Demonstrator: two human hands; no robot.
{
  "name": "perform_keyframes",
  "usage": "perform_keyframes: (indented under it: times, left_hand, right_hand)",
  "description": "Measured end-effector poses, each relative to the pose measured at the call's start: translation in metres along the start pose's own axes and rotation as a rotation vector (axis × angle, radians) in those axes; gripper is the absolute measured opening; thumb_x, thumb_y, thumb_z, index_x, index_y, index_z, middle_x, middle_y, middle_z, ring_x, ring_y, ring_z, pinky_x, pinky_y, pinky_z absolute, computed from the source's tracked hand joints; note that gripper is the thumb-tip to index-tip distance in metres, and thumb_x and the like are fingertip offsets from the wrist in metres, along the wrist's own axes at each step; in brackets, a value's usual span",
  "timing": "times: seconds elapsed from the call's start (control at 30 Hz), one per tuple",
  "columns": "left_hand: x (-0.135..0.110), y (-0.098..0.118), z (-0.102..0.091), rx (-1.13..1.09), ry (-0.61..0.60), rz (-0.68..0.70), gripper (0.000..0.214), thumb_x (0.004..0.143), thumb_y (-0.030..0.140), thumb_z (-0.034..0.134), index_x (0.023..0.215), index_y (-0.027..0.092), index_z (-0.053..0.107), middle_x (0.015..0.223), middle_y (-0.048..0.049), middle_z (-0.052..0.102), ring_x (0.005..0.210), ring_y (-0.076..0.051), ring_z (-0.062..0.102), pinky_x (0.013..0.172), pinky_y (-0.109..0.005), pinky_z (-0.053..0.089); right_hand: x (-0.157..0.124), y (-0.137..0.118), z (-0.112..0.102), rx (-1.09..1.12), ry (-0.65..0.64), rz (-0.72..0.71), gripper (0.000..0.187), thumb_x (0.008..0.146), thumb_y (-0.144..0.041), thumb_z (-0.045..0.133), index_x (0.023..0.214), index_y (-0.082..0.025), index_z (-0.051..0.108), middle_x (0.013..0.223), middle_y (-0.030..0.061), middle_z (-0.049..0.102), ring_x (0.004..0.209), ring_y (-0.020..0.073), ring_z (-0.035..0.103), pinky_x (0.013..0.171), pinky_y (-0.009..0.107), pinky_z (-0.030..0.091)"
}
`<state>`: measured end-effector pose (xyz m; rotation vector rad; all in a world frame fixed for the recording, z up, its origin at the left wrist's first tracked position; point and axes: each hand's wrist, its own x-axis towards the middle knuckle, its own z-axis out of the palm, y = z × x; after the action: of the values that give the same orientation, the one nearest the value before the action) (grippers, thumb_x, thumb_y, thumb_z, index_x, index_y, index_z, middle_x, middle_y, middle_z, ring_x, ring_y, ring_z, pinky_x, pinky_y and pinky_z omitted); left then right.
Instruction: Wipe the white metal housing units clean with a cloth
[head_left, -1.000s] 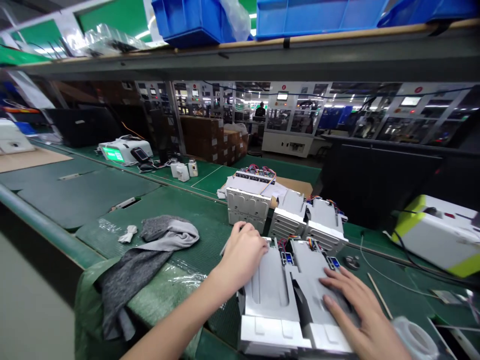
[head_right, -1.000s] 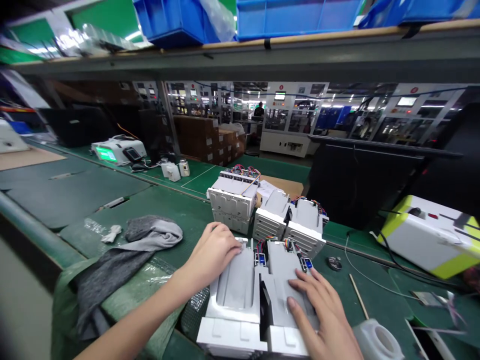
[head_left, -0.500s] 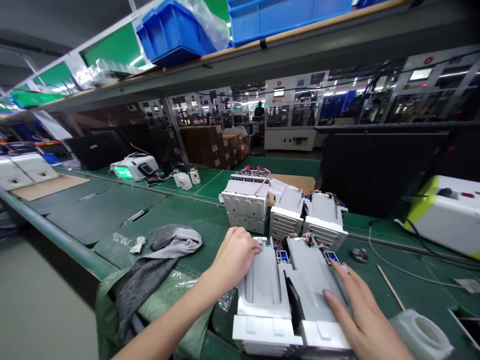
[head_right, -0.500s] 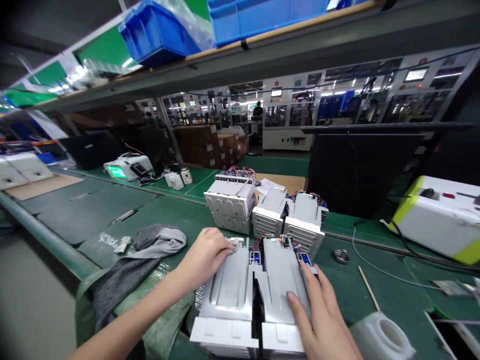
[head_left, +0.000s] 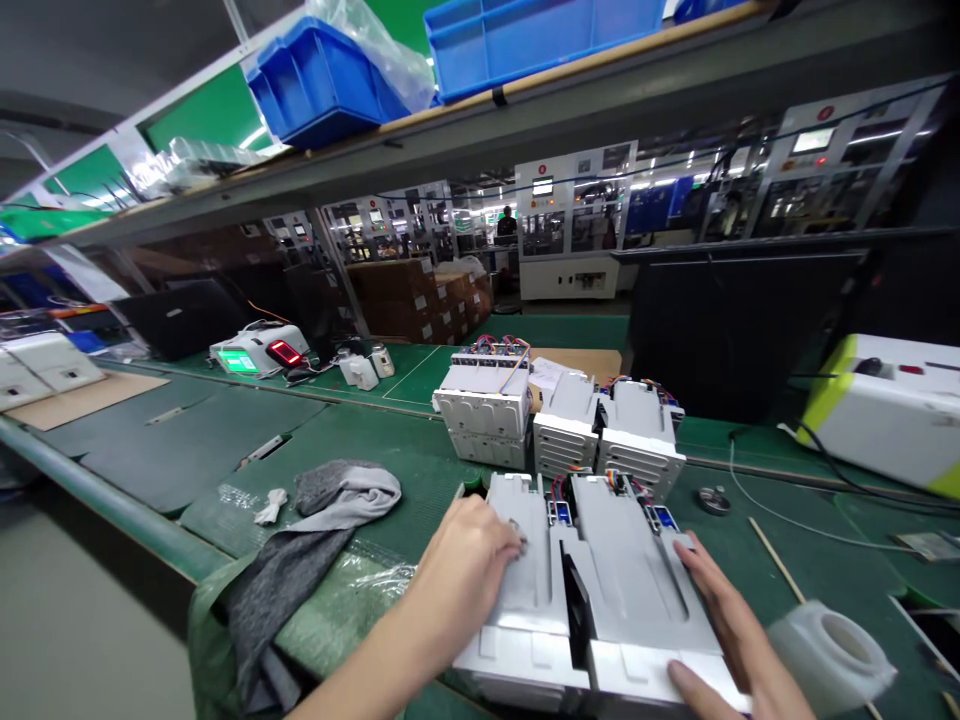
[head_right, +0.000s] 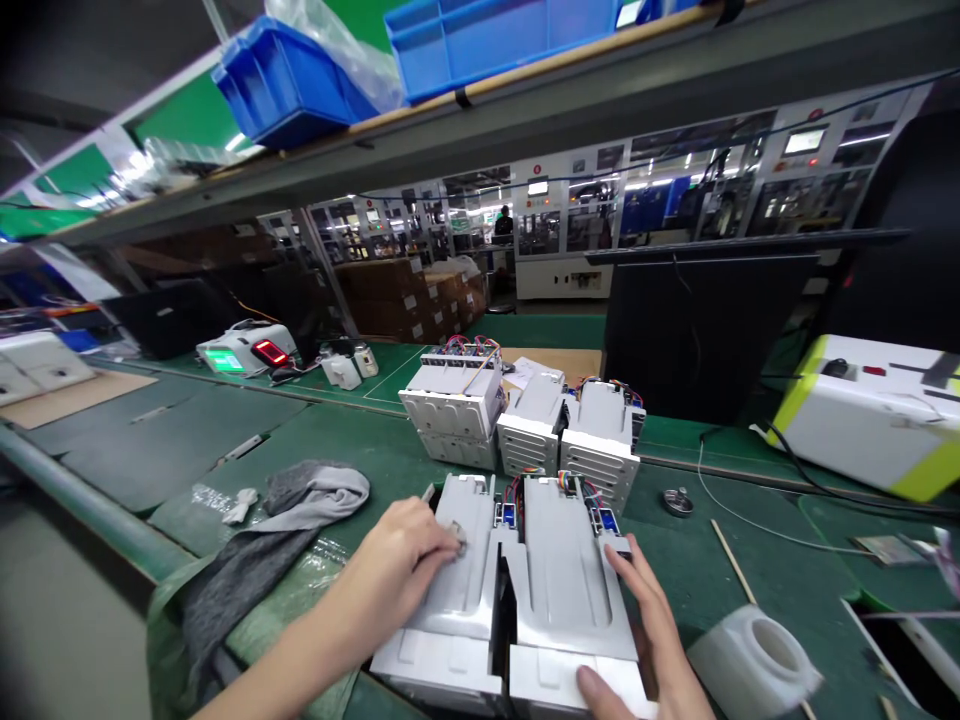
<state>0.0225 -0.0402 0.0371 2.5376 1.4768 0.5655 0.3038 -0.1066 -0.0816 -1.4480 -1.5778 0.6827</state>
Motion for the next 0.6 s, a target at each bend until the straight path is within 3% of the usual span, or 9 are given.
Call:
perform_keyframes:
  times: [0.07, 0.13, 0.3, 0.5, 0.6]
  left_hand:
    - [-0.006, 0.004, -0.001, -0.023, -0.028, 0.017, 0.018, 0.085, 0.009, 0.062, 0.082, 0.021, 0.075, 0.079, -0.0019, 0.070, 0.081, -0.019, 0.059, 0.077, -0.030, 0.045]
    - [0.004, 0.003, 0.000, -0.031, -0.049, 0.031, 0.017, 0.084, 0.010, 0.064, 0.083, 0.022, 0.075, 0.081, -0.0016, 0.071, 0.084, -0.019, 0.060, 0.079, -0.031, 0.045]
    - [0.047, -0.002, 0.008, -0.012, -0.074, 0.063, 0.019, 0.086, 0.009, 0.059, 0.082, 0.018, 0.075, 0.083, -0.0056, 0.071, 0.088, -0.022, 0.059, 0.084, -0.035, 0.043]
    - [0.007, 0.017, 0.007, -0.002, -0.115, 0.086, 0.020, 0.083, 0.006, 0.058, 0.081, 0.019, 0.073, 0.082, -0.0052, 0.068, 0.084, -0.020, 0.059, 0.076, -0.030, 0.045]
    - [0.016, 0.014, 0.004, 0.029, -0.146, 0.087, 0.020, 0.085, 0.008, 0.056, 0.084, 0.019, 0.073, 0.084, -0.0053, 0.068, 0.084, -0.020, 0.059, 0.077, -0.030, 0.045]
  right_hand:
    - [-0.007, 0.010, 0.006, 0.108, 0.064, -0.062, 0.056, 0.088, -0.043, 0.058, 0.141, -0.033, 0.042, 0.160, 0.0025, 0.025, 0.141, 0.0318, 0.034, 0.095, 0.033, 0.054]
    - [-0.010, 0.014, 0.013, 0.181, 0.127, -0.059, 0.042, 0.087, -0.043, 0.057, 0.128, -0.032, 0.054, 0.159, -0.0003, 0.028, 0.141, 0.0336, 0.033, 0.096, 0.035, 0.053]
    - [-0.010, 0.014, 0.021, 0.251, 0.168, -0.027, 0.034, 0.084, -0.046, 0.058, 0.116, -0.033, 0.059, 0.159, -0.0035, 0.027, 0.144, 0.0376, 0.027, 0.103, 0.047, 0.045]
    - [-0.010, 0.005, 0.025, 0.296, 0.231, -0.051, 0.031, 0.086, -0.044, 0.055, 0.113, -0.029, 0.059, 0.159, 0.0011, 0.028, 0.143, 0.0400, 0.028, 0.104, 0.051, 0.042]
    - [-0.010, 0.001, 0.027, 0.315, 0.246, -0.049, 0.029, 0.086, -0.043, 0.055, 0.110, -0.027, 0.059, 0.159, 0.0031, 0.029, 0.143, 0.0402, 0.028, 0.104, 0.050, 0.041]
